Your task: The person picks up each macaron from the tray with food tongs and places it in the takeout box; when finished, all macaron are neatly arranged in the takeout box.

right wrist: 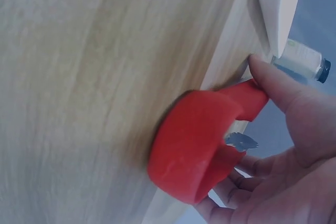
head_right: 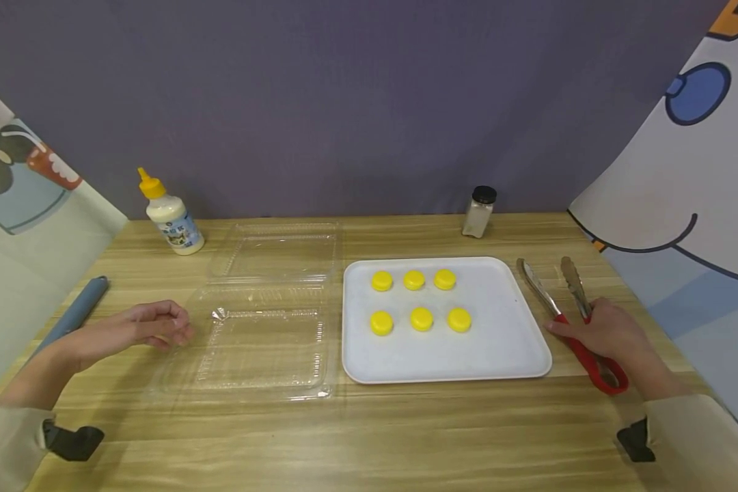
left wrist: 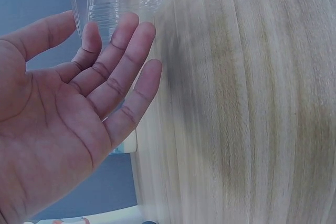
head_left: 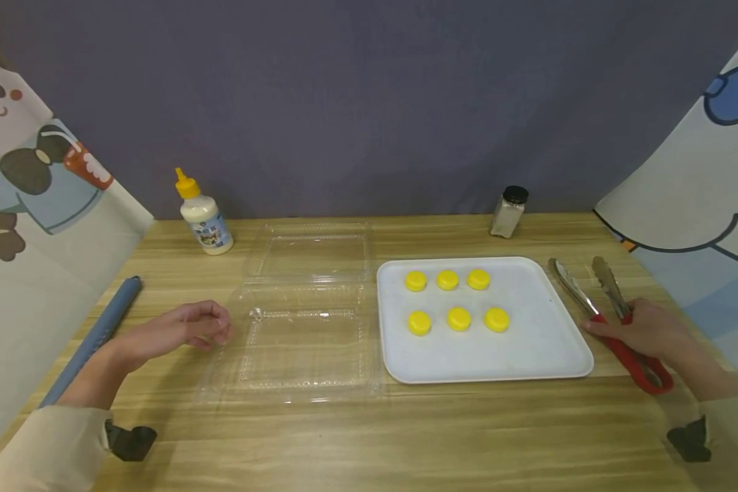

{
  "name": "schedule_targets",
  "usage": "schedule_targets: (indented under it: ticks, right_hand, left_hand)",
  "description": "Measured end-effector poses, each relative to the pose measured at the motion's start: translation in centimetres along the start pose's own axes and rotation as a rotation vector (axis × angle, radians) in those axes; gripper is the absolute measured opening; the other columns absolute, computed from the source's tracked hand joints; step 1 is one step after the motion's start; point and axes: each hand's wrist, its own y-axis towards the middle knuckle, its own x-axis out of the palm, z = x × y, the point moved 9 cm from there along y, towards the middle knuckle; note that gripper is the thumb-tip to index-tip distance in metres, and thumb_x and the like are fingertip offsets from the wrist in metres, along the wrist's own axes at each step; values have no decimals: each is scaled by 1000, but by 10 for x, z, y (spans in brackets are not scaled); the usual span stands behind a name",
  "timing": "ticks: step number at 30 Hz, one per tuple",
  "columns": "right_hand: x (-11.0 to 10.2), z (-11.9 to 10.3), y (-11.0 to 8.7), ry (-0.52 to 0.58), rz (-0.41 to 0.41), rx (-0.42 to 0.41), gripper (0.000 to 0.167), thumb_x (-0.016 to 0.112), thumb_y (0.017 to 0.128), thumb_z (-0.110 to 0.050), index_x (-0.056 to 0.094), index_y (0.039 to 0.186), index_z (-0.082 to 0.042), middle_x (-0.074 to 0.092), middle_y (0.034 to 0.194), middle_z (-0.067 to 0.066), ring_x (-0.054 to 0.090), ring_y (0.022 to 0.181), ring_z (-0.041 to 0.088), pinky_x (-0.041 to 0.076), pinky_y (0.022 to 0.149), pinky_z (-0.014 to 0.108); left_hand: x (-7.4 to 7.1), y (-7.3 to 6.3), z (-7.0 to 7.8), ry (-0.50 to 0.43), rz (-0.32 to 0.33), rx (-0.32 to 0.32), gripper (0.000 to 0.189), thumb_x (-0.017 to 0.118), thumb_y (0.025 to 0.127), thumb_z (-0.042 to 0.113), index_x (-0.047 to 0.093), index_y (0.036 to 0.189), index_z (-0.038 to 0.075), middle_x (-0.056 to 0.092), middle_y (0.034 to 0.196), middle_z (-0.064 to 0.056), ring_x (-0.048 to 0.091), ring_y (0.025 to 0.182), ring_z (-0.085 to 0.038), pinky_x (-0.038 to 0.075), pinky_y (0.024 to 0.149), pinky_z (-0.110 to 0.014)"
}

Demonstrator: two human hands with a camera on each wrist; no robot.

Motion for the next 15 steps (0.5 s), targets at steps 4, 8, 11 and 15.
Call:
schedule_targets:
  ticks: [4, 8, 11, 15]
  right_hand:
    - [-1, -1, 0, 9, 11, -17, 74, 66, 91, -59, 45, 88, 12, 44, 70, 10, 52, 63, 24, 45, 52, 33]
    - [-4, -4, 0, -15, 10, -36, 84, 64, 92, -61, 45, 97, 20, 51, 74, 18, 56, 67, 28, 48, 54, 35]
    - [-5, -7, 0, -29, 8, -36, 87, 61, 93, -63, 45, 101, 22, 53, 78, 22, 57, 70, 31, 49, 56, 35]
    - [-5, -9, -1, -33, 14, -20, 81, 57, 94, -67, 46, 91, 13, 50, 75, 17, 54, 68, 29, 47, 55, 34]
  left_hand:
    - [0, 1, 1, 4, 1, 1, 26, 42, 110, 20, 50, 116, -4, 59, 114, -14, 61, 105, -24, 53, 90, -38]
    - [0, 1, 0, 5, 5, -3, 26, 42, 110, 20, 50, 116, -3, 59, 114, -14, 61, 105, -24, 52, 90, -39]
    - [0, 1, 0, 3, 6, -8, 25, 42, 110, 21, 50, 116, -3, 59, 115, -14, 61, 105, -25, 52, 90, -39]
    - [0, 1, -1, 2, 2, -7, 24, 42, 110, 20, 50, 115, -2, 58, 115, -14, 61, 105, -24, 53, 90, -38]
